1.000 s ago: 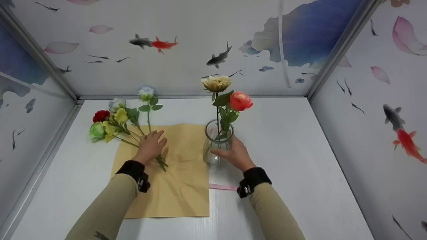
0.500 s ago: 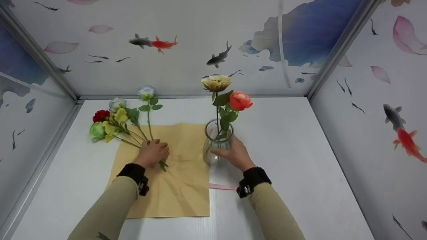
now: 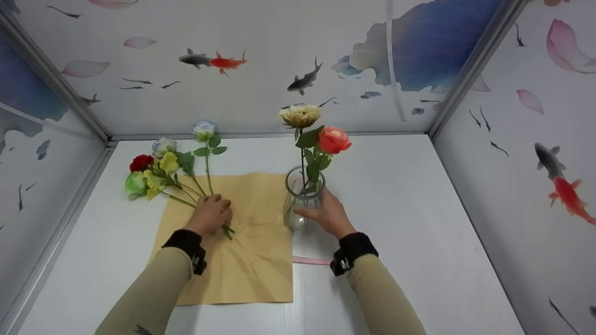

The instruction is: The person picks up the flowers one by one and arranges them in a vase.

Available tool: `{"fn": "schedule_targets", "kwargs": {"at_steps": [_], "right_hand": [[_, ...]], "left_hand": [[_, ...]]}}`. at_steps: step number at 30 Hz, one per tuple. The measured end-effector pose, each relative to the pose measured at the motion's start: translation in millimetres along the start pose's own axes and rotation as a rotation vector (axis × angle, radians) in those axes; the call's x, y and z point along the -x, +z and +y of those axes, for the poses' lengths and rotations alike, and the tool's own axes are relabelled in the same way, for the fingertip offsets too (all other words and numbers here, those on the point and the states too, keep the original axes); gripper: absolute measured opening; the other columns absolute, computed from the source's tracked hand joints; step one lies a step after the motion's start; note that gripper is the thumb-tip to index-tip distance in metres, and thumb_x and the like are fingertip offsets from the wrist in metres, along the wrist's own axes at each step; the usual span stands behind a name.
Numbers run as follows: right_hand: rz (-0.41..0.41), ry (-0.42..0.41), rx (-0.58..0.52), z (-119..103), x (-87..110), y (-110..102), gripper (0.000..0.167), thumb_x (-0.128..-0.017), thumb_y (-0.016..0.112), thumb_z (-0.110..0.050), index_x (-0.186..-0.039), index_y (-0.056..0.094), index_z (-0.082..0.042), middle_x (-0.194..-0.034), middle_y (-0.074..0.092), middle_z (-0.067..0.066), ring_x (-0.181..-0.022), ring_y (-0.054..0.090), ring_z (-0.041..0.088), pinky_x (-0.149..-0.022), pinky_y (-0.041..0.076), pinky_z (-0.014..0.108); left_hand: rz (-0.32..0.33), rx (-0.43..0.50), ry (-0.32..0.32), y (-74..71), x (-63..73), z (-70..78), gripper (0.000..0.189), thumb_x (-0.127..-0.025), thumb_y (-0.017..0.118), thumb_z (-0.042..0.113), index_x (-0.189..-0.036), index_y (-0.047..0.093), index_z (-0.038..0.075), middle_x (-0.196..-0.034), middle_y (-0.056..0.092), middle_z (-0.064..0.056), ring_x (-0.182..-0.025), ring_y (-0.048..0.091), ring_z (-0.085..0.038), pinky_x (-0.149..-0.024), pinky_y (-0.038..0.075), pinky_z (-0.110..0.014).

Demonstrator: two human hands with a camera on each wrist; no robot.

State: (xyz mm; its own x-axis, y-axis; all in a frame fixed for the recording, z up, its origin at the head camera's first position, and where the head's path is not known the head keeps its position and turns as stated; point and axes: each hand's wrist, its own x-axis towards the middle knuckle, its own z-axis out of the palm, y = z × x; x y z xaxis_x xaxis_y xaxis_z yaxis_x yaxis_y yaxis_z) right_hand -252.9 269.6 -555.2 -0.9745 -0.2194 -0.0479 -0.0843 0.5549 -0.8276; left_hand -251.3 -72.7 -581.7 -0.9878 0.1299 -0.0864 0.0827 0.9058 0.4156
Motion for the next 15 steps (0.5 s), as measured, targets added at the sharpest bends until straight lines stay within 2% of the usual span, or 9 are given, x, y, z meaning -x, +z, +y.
{"fn": "schedule_targets", "kwargs": {"at_steps": [3,6,11,15], "right_hand": [[-0.004,0.010,-0.010,-0.2,0.1,0.2,0.082,-0.084,0.085,-0.035,-0.151,0.043,-0.016,-0.148,0.055,0.011,-0.141,0.047,0.032,-0.114,0.037,0.059],[-0.010,0.018,-0.015,0.2,0.0,0.0,0.084,-0.083,0.085,-0.039,-0.152,0.042,-0.017,-0.149,0.055,0.010,-0.141,0.047,0.031,-0.114,0.036,0.059],[-0.014,0.030,-0.009,0.2,-0.2,-0.6,0.093,-0.078,0.085,-0.056,-0.152,0.042,-0.019,-0.149,0.054,0.008,-0.142,0.046,0.030,-0.115,0.036,0.058],[-0.016,0.038,-0.002,0.5,-0.4,-0.9,0.094,-0.077,0.085,-0.056,-0.152,0.042,-0.019,-0.150,0.054,0.009,-0.142,0.047,0.030,-0.115,0.037,0.057]], "left_hand": [[0.054,-0.038,-0.009,3.7,-0.8,-2.1,0.031,-0.106,0.055,0.023,-0.128,0.067,0.004,-0.147,0.047,-0.026,-0.141,0.032,-0.052,-0.113,0.031,-0.065],[0.086,-0.079,-0.046,4.5,-1.0,-2.8,0.032,-0.105,0.057,0.023,-0.129,0.066,0.004,-0.147,0.045,-0.029,-0.141,0.030,-0.055,-0.114,0.027,-0.065],[0.048,-0.123,-0.122,3.0,-0.5,-2.0,0.038,-0.105,0.057,0.029,-0.134,0.063,0.004,-0.147,0.047,-0.028,-0.143,0.028,-0.055,-0.114,0.023,-0.067],[0.029,-0.163,-0.133,2.3,0.4,-1.7,0.041,-0.106,0.055,0.030,-0.136,0.062,0.002,-0.146,0.050,-0.026,-0.142,0.031,-0.053,-0.111,0.026,-0.069]]}}
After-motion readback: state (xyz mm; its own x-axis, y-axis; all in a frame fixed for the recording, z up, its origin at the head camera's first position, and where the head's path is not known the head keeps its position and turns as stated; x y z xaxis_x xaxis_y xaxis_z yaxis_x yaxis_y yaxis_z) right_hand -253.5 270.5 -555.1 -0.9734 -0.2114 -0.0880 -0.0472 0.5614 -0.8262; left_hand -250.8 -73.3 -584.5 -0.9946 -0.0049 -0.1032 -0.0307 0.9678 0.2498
